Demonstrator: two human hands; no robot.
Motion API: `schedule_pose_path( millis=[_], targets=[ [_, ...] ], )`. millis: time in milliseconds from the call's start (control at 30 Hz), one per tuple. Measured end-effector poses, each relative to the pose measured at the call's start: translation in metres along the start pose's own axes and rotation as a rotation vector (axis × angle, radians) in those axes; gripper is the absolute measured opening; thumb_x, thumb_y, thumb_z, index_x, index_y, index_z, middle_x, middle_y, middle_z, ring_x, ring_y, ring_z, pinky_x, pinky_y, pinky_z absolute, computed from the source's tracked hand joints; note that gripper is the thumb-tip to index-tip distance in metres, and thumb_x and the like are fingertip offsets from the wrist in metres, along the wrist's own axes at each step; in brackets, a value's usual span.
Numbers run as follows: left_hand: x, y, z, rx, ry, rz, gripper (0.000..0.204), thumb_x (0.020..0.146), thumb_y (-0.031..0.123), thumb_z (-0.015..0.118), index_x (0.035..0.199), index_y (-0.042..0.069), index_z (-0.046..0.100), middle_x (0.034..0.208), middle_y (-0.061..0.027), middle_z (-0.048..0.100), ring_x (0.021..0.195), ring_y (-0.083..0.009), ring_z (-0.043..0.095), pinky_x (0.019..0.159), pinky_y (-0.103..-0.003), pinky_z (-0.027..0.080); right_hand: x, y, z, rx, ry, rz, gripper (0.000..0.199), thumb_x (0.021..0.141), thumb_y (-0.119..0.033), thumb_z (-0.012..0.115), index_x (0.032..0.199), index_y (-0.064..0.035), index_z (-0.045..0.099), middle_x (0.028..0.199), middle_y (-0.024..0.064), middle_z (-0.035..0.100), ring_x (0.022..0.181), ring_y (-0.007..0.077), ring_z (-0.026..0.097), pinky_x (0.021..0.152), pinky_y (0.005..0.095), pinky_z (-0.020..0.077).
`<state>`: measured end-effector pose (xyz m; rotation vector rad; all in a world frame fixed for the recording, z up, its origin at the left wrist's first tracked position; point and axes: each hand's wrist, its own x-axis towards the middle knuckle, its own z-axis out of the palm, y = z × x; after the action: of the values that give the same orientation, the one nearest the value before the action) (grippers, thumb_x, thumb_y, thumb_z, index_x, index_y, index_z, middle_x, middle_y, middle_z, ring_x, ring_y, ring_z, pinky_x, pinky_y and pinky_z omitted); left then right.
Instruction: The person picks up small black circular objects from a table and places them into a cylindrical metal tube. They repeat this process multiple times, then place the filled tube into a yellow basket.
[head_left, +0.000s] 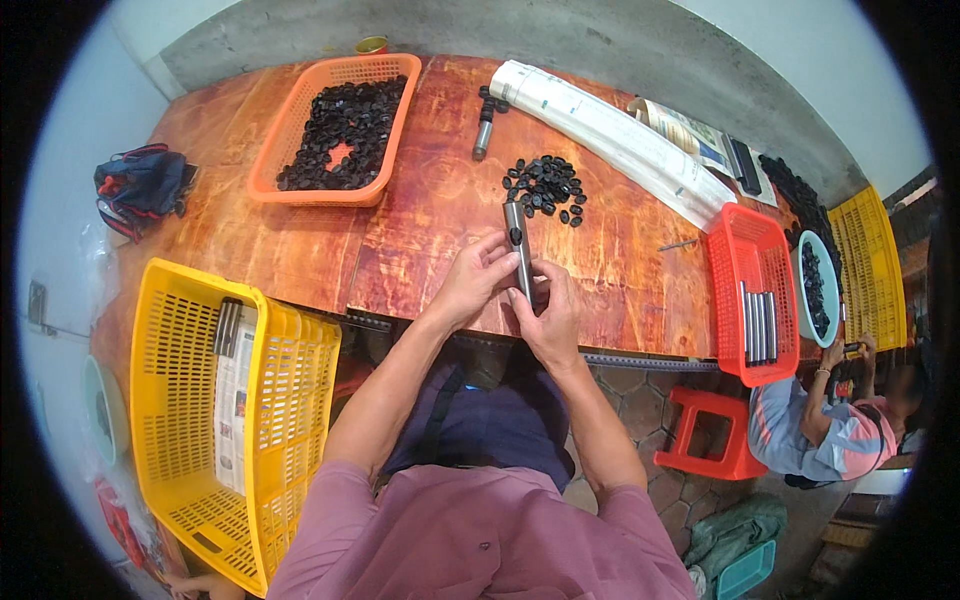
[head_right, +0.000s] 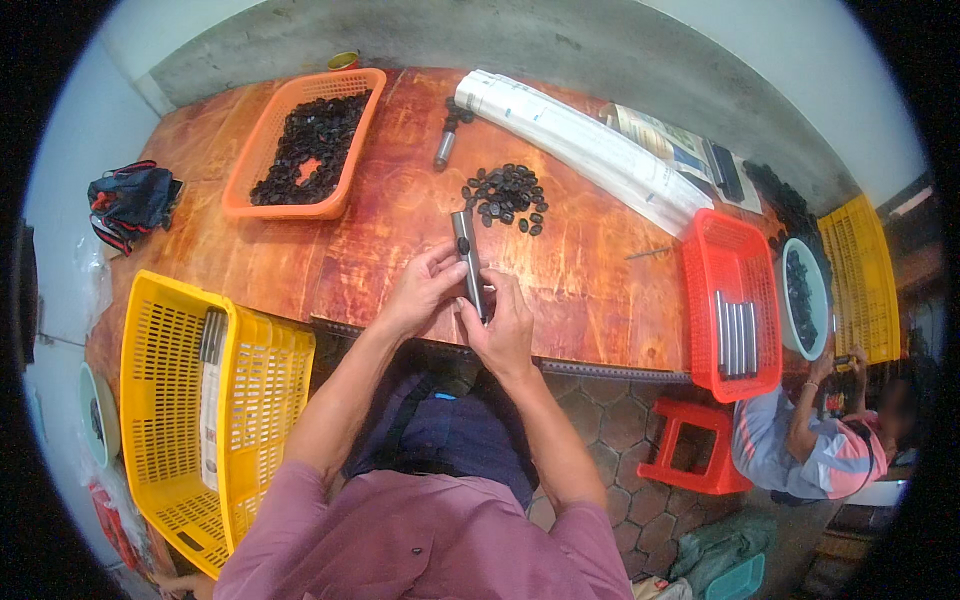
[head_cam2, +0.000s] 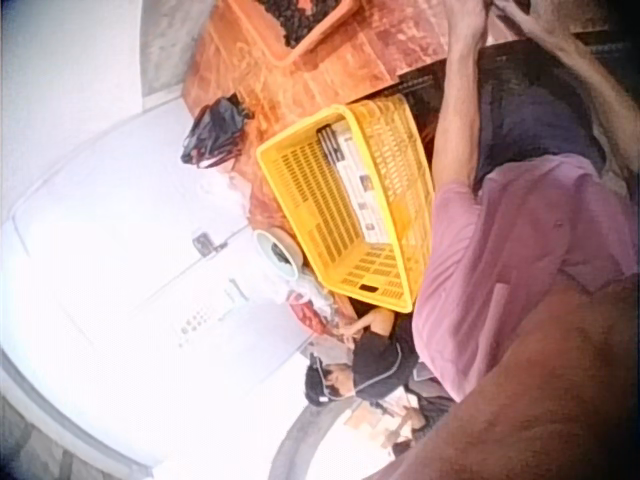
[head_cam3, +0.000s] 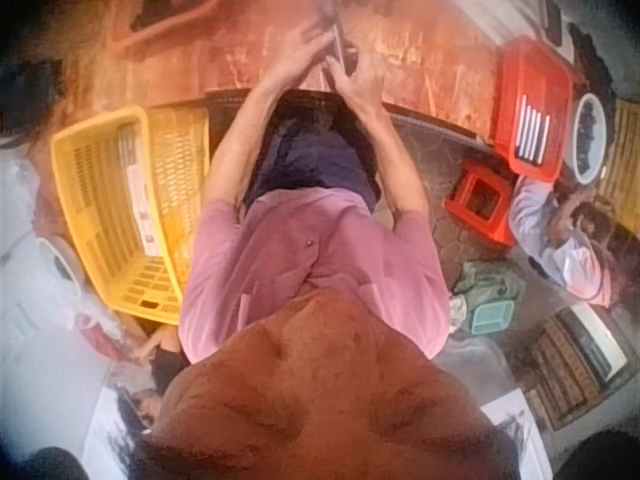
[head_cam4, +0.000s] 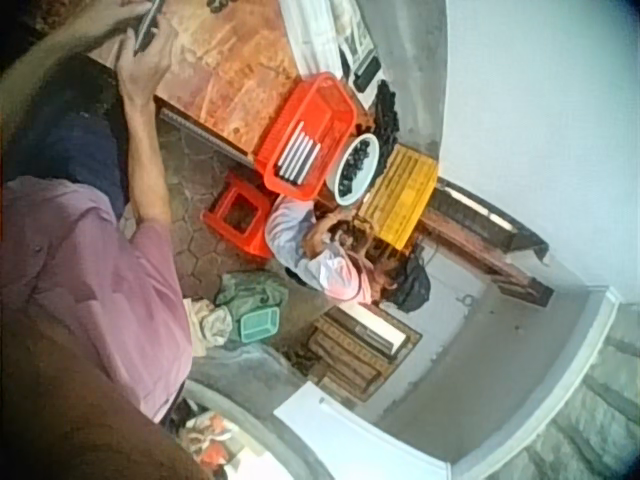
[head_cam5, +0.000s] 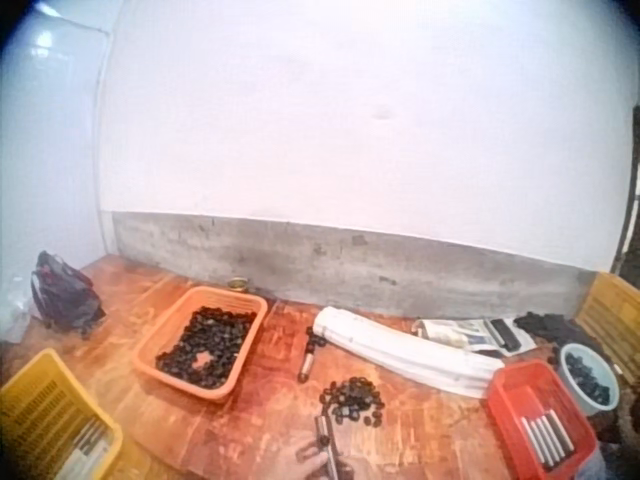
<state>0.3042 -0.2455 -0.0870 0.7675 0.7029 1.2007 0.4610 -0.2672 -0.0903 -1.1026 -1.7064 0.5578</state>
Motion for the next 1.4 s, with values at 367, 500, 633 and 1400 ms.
schedule_pose_path(
  millis=[367,500,633,1400],
  targets=[
    [-0.003,-0.007,-0.014,-0.051,0.062,-0.007,0.046,0.105,0.016,0.058,0.147,0.005,0.043,0.124,-0.0087,0.06,0.109,-0.0184,0.066,0.088,-0.033,0.06,0.002,-0.001,-0.002,0.036,-0.106,0.031,0.022,0.083,-0.002,0.078,0.103,-0.0003,0.069,0.107,0.011,0.065,0.074,0.0168,0.066,0.065,0.0286,0.0549],
    [-0.002,-0.006,-0.016,-0.059,0.054,-0.019,0.046,0.105,0.016,0.058,0.147,0.005,0.042,0.123,-0.0096,0.061,0.111,-0.0197,0.066,0.088,-0.034,0.06,0.002,0.001,-0.001,0.036,-0.098,0.02,0.02,0.084,-0.002,0.078,0.101,-0.0002,0.069,0.103,0.0103,0.065,0.072,0.016,0.064,0.063,0.028,0.053],
    [-0.005,0.0,-0.011,-0.095,0.058,-0.042,0.045,0.105,0.016,0.057,0.147,0.005,0.042,0.121,-0.0097,0.062,0.11,-0.0202,0.067,0.089,-0.035,0.06,0.002,0.002,-0.001,0.052,-0.085,0.033,0.019,0.084,-0.002,0.078,0.1,-0.0001,0.068,0.101,0.0099,0.065,0.072,0.0159,0.063,0.063,0.0279,0.0519],
    [0.005,0.001,-0.013,-0.117,0.082,-0.044,0.053,0.105,0.017,0.059,0.15,0.0,0.035,0.116,-0.0188,0.065,0.095,-0.0259,0.071,0.082,-0.039,0.064,0.105,0.068,0.0,-0.51,-0.12,-0.179,0.016,0.087,-0.009,0.071,0.102,-0.0063,0.066,0.095,0.0159,0.065,0.095,0.0358,0.067,0.079,0.0452,0.0537]
  ],
)
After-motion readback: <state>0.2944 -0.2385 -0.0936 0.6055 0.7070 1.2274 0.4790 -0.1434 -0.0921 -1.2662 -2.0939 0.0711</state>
